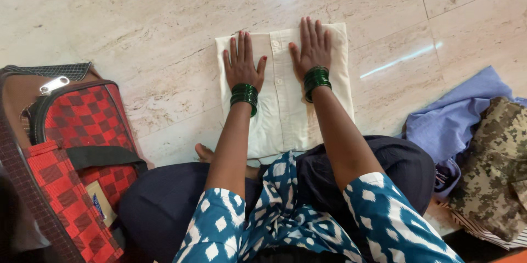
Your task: The person folds a shirt on the floor and places it into an open bag containing other garments.
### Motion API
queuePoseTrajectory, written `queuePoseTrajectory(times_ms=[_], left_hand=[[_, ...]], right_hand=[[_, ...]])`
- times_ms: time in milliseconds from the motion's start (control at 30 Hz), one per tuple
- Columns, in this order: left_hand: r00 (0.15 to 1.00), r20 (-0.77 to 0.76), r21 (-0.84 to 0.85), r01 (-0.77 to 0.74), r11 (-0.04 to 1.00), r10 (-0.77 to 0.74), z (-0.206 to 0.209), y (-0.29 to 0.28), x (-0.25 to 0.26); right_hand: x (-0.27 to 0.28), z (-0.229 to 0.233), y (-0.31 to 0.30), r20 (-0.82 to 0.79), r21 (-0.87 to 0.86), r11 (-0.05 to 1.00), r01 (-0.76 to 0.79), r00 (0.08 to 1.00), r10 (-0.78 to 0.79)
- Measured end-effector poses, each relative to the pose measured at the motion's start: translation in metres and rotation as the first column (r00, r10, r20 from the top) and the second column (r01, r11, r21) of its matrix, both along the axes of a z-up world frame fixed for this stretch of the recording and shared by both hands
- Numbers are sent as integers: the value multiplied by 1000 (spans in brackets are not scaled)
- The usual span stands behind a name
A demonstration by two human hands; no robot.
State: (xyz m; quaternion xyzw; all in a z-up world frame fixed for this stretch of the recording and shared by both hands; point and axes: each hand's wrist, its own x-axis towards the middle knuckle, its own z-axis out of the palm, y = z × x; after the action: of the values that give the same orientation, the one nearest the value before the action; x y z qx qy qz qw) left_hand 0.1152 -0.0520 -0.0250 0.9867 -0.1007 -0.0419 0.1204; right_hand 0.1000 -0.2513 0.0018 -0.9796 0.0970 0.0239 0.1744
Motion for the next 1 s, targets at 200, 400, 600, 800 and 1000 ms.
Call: queuePoseTrajectory(times_ms=[200,400,600,800,1000], left_hand=[[993,-22,114,-111,987,114,0,17,7],[961,-14,42,-276,960,277,-11,41,-11],[943,45,18,-330,944,329,-19,69,-50],[931,55,-163,-349,923,362,-16,55,-62],[885,-36,-411,-437,800,464,-1,52,-63]], right_hand=[[-14,7,-31,-121,-54,991,124,984,-130],[-46,-5,-38,-162,-99,907,410,893,-421],[-96,-10,-54,-114,-90,904,418,897,-426],[-99,-26,-41,-54,45,821,569,822,-567],[-110,-48,-46,-97,365,727,581,800,-591]])
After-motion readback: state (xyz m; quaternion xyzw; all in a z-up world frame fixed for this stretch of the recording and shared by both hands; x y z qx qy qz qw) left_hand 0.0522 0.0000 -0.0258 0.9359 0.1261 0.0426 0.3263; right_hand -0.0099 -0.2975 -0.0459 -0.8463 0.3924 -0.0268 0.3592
